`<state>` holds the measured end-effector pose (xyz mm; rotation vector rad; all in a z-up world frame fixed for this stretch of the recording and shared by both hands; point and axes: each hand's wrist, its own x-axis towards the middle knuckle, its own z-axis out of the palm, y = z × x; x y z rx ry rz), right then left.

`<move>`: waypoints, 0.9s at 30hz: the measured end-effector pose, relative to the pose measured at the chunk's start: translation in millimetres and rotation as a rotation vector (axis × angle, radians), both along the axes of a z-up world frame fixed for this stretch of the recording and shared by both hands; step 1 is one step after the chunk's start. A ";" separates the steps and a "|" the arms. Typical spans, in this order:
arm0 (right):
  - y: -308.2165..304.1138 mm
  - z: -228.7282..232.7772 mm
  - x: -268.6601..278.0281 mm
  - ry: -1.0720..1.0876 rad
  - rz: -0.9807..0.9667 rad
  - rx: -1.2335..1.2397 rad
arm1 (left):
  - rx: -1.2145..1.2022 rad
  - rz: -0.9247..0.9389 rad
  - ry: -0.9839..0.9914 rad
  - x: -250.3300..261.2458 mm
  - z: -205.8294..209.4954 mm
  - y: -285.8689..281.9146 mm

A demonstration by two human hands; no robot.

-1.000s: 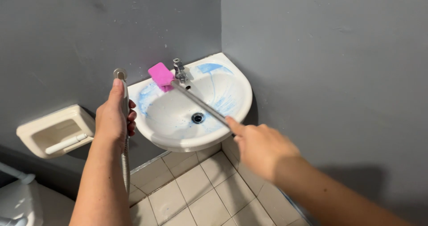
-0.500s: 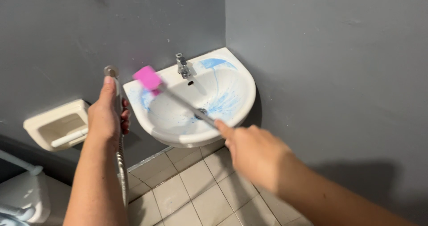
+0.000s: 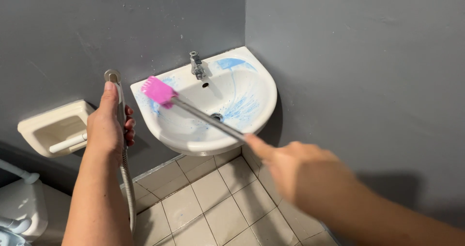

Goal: Cleaning a bathroom sink by applying scouring powder and scrubbing with a brush.

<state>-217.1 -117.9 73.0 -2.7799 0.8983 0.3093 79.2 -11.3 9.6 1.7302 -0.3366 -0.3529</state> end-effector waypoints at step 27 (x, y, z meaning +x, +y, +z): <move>13.5 -44.8 14.9 0.008 -0.244 -0.063 | 0.030 -0.013 0.038 -8.3 -1.5 21.4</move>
